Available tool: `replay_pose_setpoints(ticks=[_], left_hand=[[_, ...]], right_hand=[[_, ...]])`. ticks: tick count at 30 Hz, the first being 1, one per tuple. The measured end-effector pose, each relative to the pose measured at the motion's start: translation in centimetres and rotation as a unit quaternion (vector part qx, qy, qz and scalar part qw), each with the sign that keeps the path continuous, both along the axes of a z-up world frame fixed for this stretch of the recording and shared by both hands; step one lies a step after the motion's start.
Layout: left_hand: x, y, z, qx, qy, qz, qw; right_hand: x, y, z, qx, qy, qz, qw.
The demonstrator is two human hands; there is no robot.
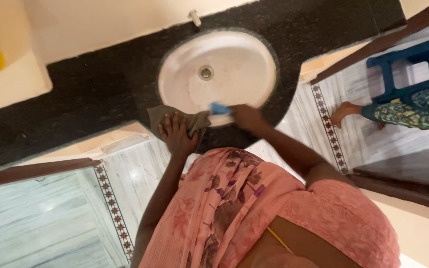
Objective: The person scrubs a white sink and the surrounding black countertop using a blue scrubbing brush and a grey cloth. They repeatedly scrub the basin and wipe the counter surface.
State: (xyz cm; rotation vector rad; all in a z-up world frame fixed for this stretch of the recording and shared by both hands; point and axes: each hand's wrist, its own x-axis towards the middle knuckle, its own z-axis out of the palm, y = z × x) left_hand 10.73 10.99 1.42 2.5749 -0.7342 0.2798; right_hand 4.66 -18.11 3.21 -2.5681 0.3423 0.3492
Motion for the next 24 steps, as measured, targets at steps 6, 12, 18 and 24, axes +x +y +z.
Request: replay_pose_setpoints(ticks=[6, 12, 18, 24], left_hand=[[0.0, 0.4, -0.7, -0.03, -0.008, -0.001, 1.0], [0.0, -0.1, -0.9, 0.007, 0.007, 0.019, 1.0], [-0.3, -0.5, -1.1, 0.018, 0.013, 0.035, 0.999], [-0.8, -1.0, -1.3, 0.003, 0.026, 0.09, 0.996]], right_hand=[[2.6, -1.3, -2.6, 0.092, 0.044, 0.111, 0.989], [11.2, -18.7, -1.1, -0.173, 0.151, 0.094, 0.969], [20.7, -15.8, -3.2, -0.393, -0.033, 0.182, 0.901], [15.0, -17.1, -3.9, -0.321, -0.097, 0.169, 0.927]])
